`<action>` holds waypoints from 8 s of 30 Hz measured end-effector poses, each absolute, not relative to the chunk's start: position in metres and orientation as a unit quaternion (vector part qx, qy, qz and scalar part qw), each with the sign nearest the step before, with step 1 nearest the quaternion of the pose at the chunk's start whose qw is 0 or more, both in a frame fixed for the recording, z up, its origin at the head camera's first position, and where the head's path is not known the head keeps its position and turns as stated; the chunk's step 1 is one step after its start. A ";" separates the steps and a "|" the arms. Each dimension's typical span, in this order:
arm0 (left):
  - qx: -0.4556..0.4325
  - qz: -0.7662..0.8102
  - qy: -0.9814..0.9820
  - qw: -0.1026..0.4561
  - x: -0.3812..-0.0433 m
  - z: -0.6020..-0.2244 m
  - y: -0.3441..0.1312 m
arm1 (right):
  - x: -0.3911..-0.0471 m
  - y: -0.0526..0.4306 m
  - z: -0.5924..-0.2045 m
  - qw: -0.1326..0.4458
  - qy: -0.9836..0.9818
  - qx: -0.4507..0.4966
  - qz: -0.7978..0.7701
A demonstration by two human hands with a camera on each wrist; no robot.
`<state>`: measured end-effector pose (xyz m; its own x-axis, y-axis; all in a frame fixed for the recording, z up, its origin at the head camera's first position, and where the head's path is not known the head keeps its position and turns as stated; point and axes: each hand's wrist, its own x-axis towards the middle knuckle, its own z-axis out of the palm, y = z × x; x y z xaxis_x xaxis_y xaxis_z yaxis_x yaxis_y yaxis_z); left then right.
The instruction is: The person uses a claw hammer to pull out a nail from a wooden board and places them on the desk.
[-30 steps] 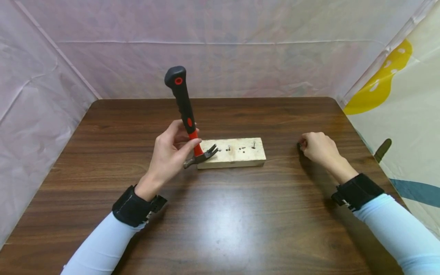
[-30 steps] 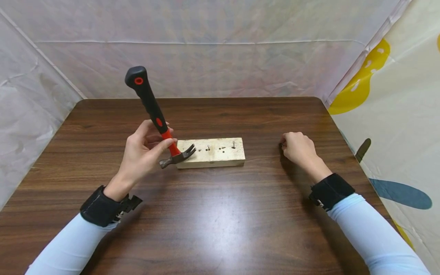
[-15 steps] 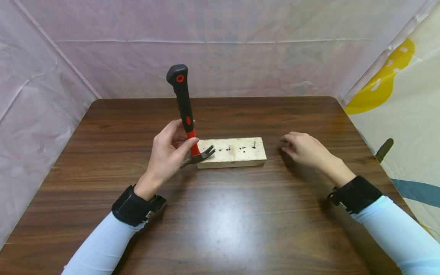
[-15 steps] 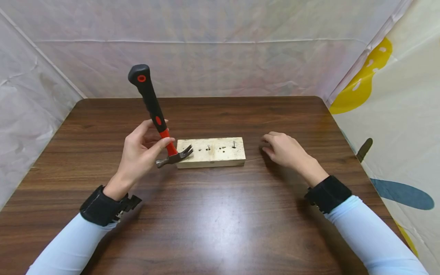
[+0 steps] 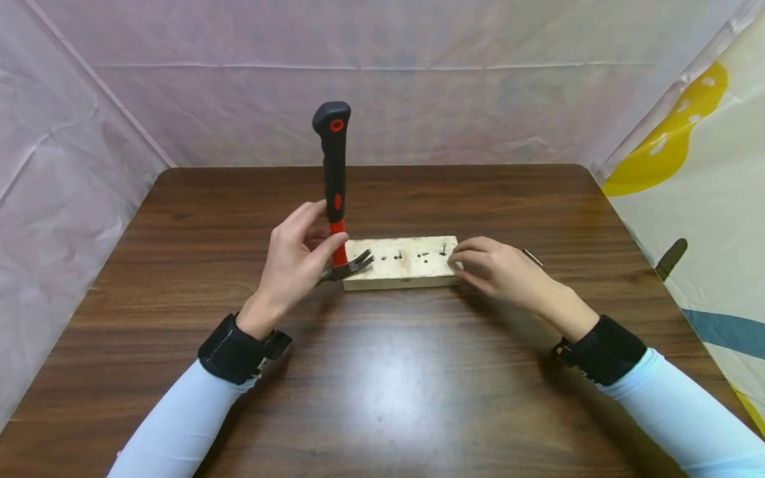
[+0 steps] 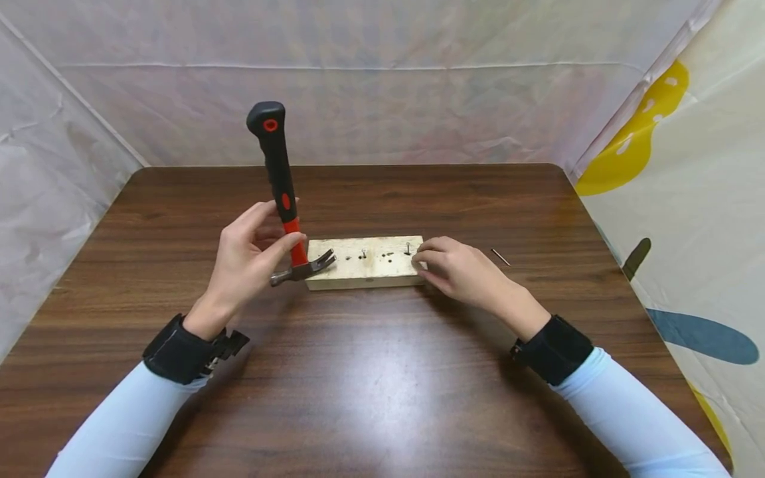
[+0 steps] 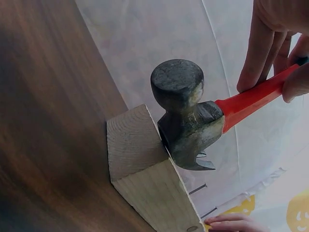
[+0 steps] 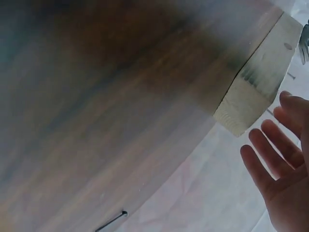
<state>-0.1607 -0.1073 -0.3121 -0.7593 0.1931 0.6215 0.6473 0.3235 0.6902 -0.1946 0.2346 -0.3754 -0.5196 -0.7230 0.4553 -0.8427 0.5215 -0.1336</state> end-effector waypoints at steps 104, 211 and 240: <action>-0.309 -0.468 -0.807 0.182 -0.193 -0.321 -0.066 | -0.183 0.233 -0.372 0.137 -0.886 0.427 0.119; -0.271 -0.676 -0.666 0.162 -0.164 -0.301 -0.087 | -0.188 0.158 -0.358 0.222 -0.811 0.453 0.295; -0.286 -0.664 -0.676 0.143 -0.163 -0.305 -0.082 | -0.186 0.159 -0.358 0.233 -0.809 0.431 0.324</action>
<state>-0.1630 -0.0816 -0.3047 -0.7953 0.1972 0.5733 0.5765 -0.0466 0.8158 -0.1865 0.1586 -0.3583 -0.5191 -0.5469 0.6568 -0.8491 0.4181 -0.3229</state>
